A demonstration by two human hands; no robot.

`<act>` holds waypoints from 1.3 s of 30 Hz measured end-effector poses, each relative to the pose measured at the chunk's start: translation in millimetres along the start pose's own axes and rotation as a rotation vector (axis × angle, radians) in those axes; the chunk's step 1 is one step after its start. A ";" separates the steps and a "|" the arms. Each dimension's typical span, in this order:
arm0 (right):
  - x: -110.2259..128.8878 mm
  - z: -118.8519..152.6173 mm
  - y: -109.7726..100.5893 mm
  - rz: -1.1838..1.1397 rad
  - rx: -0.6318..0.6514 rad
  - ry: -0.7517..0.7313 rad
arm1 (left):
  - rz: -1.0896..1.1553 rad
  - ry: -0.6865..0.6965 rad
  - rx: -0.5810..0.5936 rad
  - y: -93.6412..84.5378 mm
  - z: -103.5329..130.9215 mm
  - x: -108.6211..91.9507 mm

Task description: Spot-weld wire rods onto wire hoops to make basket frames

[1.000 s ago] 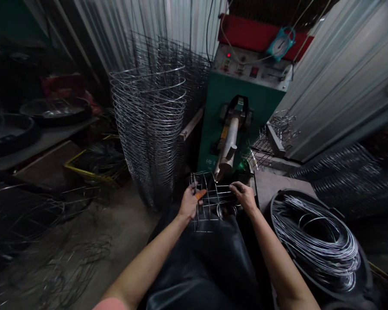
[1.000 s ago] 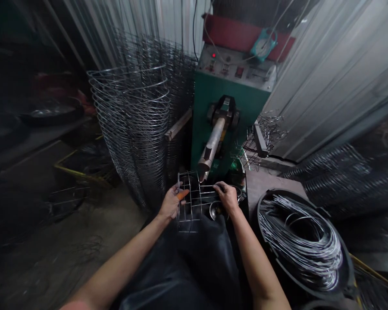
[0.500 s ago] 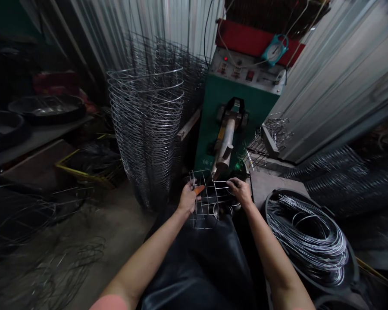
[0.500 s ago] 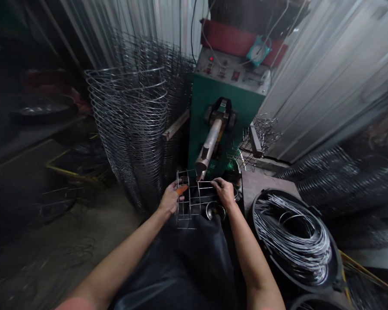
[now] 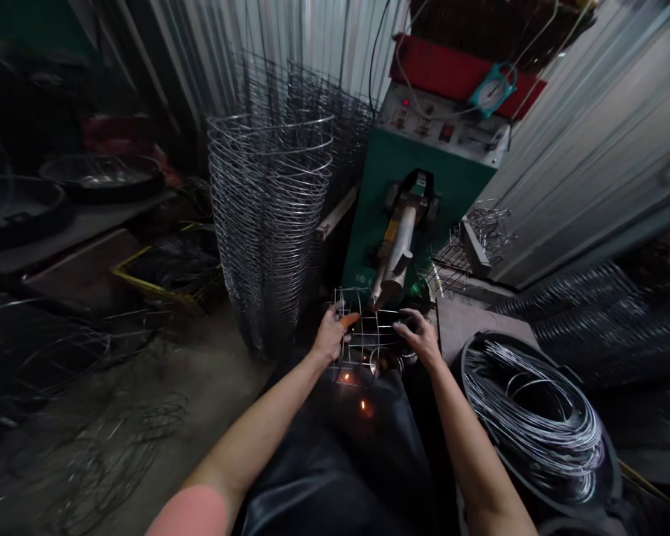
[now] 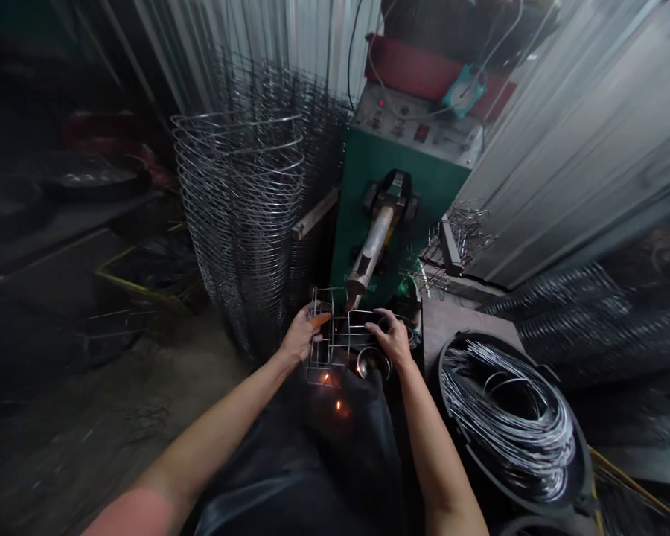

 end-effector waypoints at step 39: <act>-6.6 -33.5 14.1 -0.066 0.056 -0.003 | 0.070 0.003 -0.081 -0.5 -23.1 -7.6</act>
Point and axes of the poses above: each hand's wrist, its own z-axis away from the middle knuckle, its own y-axis out of the palm, x = y × z, the point moved 8 cm from there along -z, towards the middle knuckle, and after that the axes turned 5 degrees about -z, right-handed, at the moved point
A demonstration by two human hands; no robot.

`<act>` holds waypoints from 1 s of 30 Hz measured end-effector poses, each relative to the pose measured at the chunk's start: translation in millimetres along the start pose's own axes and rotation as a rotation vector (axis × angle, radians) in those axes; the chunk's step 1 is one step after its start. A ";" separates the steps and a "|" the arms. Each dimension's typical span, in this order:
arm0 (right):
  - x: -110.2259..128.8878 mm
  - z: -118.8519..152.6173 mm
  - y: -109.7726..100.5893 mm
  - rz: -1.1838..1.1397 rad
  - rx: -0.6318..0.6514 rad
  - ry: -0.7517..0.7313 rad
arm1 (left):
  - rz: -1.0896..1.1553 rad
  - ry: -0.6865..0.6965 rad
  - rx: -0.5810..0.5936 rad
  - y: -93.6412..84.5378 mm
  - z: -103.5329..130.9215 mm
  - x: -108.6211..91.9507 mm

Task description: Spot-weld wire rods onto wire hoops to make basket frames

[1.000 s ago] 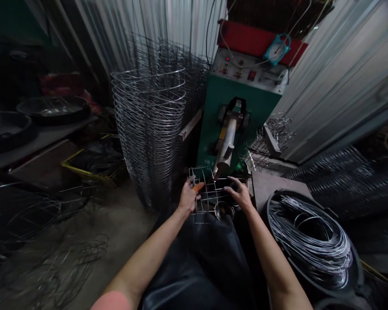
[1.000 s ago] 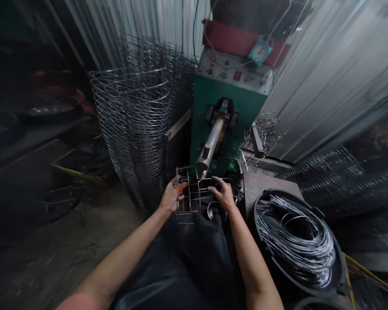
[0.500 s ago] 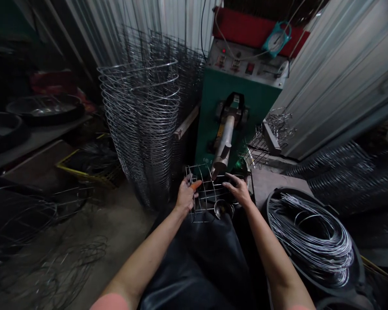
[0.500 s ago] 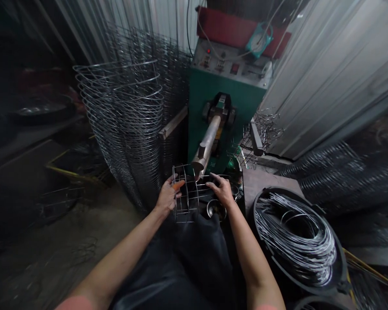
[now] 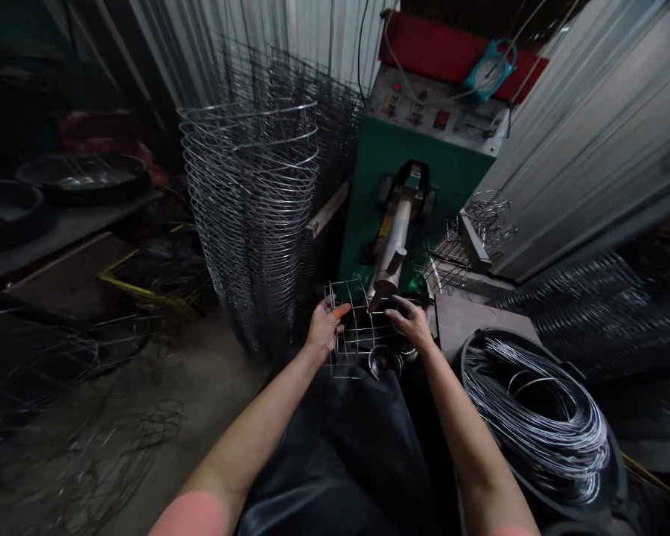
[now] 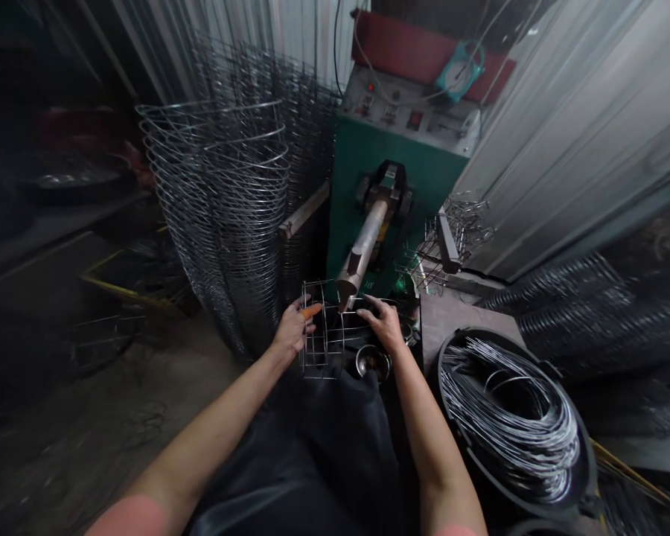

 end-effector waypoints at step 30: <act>66.2 114.2 -104.3 0.161 -0.044 -0.259 | 0.300 -0.119 0.489 -77.6 76.2 -11.7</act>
Point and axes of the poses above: each hand's wrist, its own z-axis away from the middle knuckle, its own y-axis out of the palm, x = y × z, the point moved 8 cm from there along -z, towards the middle knuckle, and after that the axes turned 5 degrees about -z, right-handed, at the moved point
